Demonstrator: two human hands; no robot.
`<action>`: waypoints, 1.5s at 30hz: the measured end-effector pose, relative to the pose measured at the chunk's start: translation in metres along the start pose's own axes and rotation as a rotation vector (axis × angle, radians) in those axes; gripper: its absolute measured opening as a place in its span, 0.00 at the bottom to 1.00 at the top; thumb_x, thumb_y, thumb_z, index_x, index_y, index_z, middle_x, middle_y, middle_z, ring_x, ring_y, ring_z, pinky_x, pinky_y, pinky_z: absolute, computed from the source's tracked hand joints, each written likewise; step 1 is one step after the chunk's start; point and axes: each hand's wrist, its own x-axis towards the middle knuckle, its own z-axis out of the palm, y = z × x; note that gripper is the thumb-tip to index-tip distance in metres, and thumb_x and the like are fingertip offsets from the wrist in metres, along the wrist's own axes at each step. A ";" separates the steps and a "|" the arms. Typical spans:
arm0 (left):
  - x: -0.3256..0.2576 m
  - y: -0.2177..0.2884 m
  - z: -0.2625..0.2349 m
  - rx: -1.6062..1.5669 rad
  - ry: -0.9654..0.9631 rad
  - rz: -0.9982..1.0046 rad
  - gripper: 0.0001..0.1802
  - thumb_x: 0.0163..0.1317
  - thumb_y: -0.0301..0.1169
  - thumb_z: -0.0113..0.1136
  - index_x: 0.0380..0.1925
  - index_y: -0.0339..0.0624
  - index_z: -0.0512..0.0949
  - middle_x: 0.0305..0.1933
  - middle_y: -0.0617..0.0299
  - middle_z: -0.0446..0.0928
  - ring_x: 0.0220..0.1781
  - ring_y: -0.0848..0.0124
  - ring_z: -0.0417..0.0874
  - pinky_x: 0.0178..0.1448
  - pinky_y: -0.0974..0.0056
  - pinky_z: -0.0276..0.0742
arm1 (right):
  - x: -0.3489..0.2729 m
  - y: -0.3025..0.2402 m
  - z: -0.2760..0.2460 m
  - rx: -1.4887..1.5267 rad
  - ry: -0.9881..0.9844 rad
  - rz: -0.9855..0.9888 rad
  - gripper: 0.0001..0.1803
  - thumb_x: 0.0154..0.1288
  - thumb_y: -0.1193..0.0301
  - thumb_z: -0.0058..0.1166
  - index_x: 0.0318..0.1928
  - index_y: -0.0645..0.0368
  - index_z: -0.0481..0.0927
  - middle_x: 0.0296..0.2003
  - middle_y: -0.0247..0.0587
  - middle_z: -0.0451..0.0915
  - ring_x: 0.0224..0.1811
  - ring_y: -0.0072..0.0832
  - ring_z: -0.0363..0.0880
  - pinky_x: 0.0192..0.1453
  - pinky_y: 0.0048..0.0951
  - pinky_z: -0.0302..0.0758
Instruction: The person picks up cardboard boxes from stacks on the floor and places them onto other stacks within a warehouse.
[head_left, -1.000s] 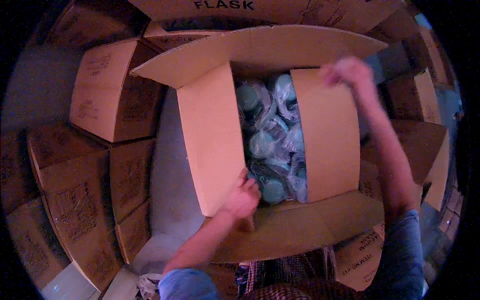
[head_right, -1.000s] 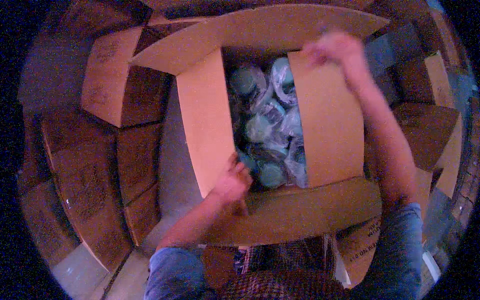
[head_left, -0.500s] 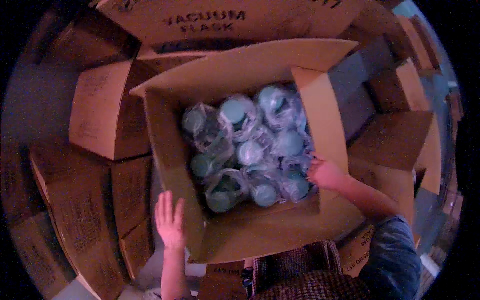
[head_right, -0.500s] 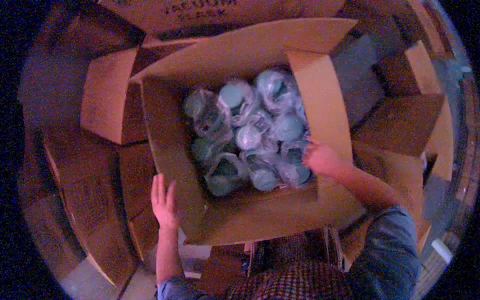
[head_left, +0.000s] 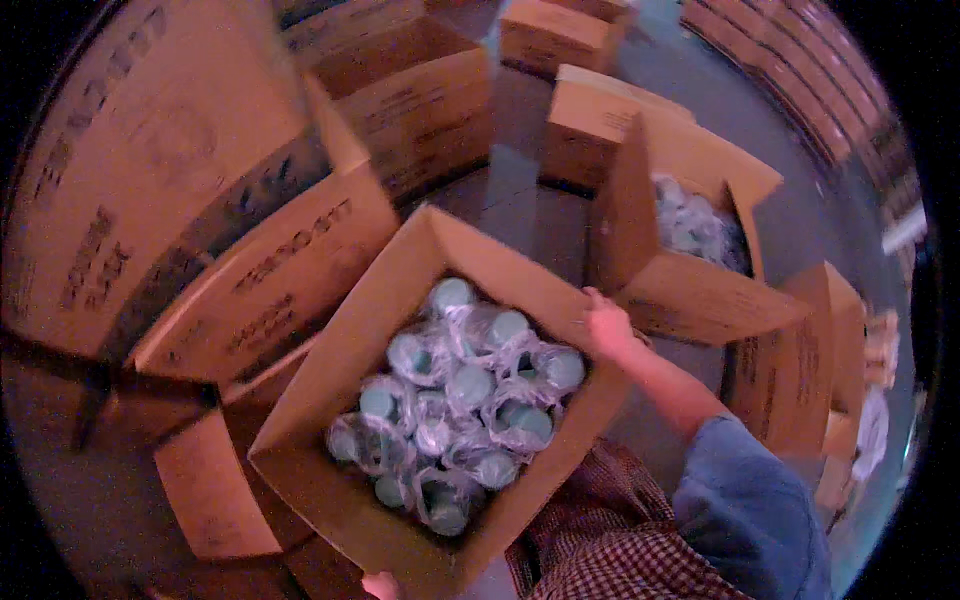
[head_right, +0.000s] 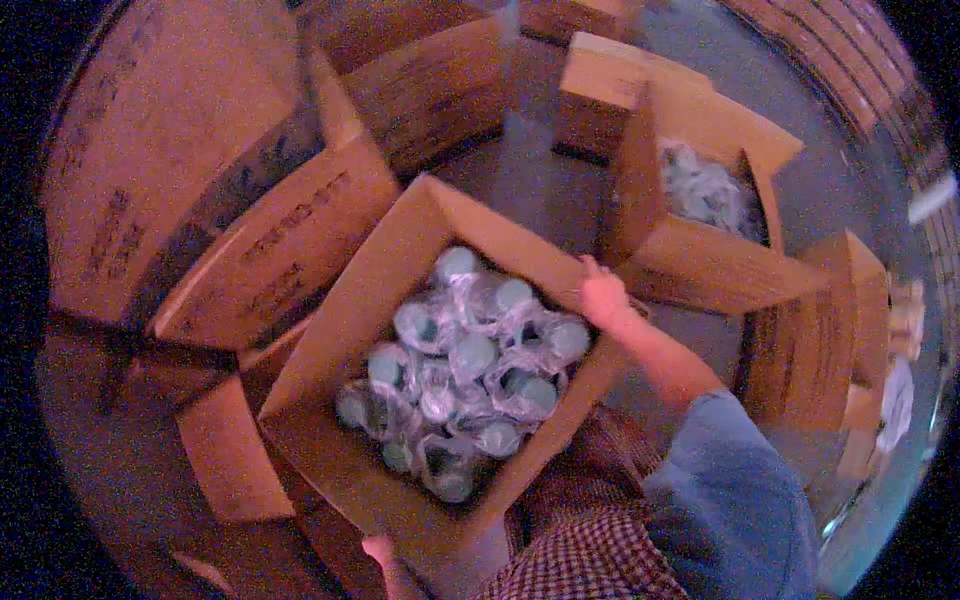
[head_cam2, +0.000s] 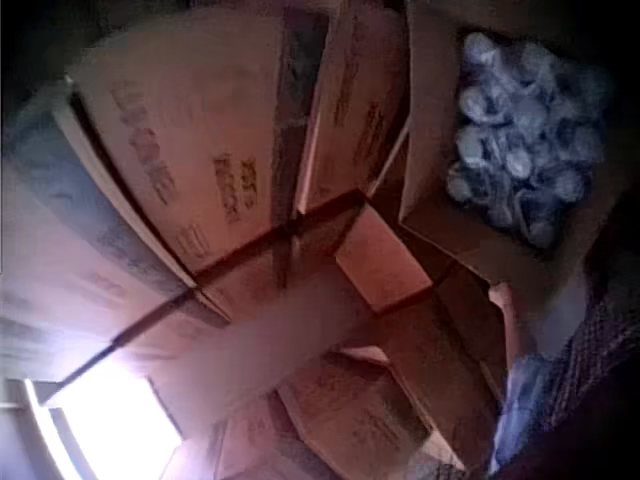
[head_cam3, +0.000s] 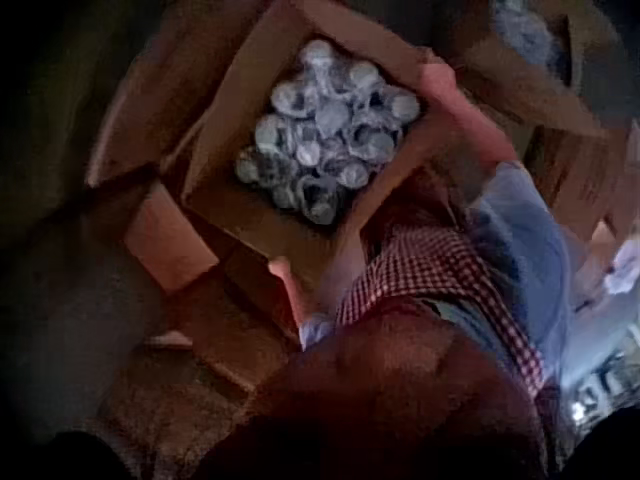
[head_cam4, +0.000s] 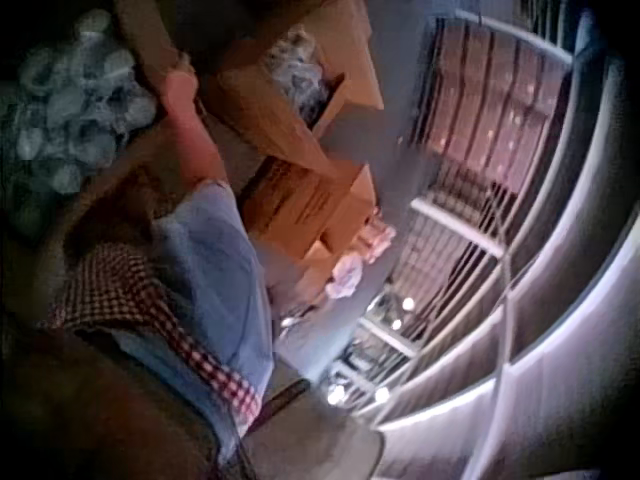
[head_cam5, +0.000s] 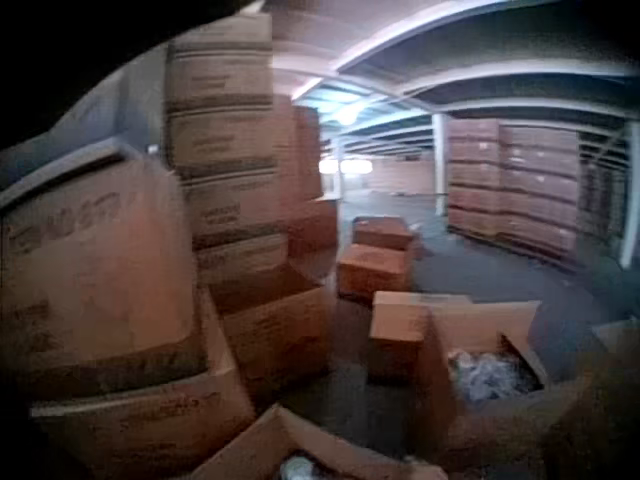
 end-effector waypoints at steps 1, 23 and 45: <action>0.022 -0.006 -0.004 0.029 -0.040 0.041 0.12 0.41 0.33 0.57 0.13 0.34 0.74 0.17 0.53 0.75 0.19 0.56 0.76 0.25 0.57 0.72 | 0.014 -0.017 -0.004 0.028 -0.100 0.160 0.08 0.47 0.68 0.51 0.23 0.60 0.76 0.39 0.45 0.73 0.41 0.42 0.73 0.40 0.37 0.72; 0.136 -0.011 0.022 -0.126 -0.274 0.330 0.13 0.42 0.36 0.58 0.16 0.34 0.74 0.18 0.56 0.75 0.18 0.65 0.74 0.23 0.62 0.69 | -0.111 -0.042 -0.021 -0.065 -0.224 0.197 0.08 0.47 0.67 0.47 0.29 0.53 0.76 0.26 0.38 0.75 0.29 0.35 0.75 0.30 0.37 0.72; 0.341 0.193 -0.080 -0.116 -0.379 1.051 0.09 0.34 0.26 0.57 0.18 0.32 0.75 0.17 0.48 0.73 0.21 0.55 0.76 0.27 0.58 0.70 | -0.414 -0.210 -0.024 0.187 -0.075 1.301 0.12 0.45 0.61 0.50 0.27 0.54 0.78 0.27 0.43 0.76 0.33 0.42 0.74 0.36 0.40 0.71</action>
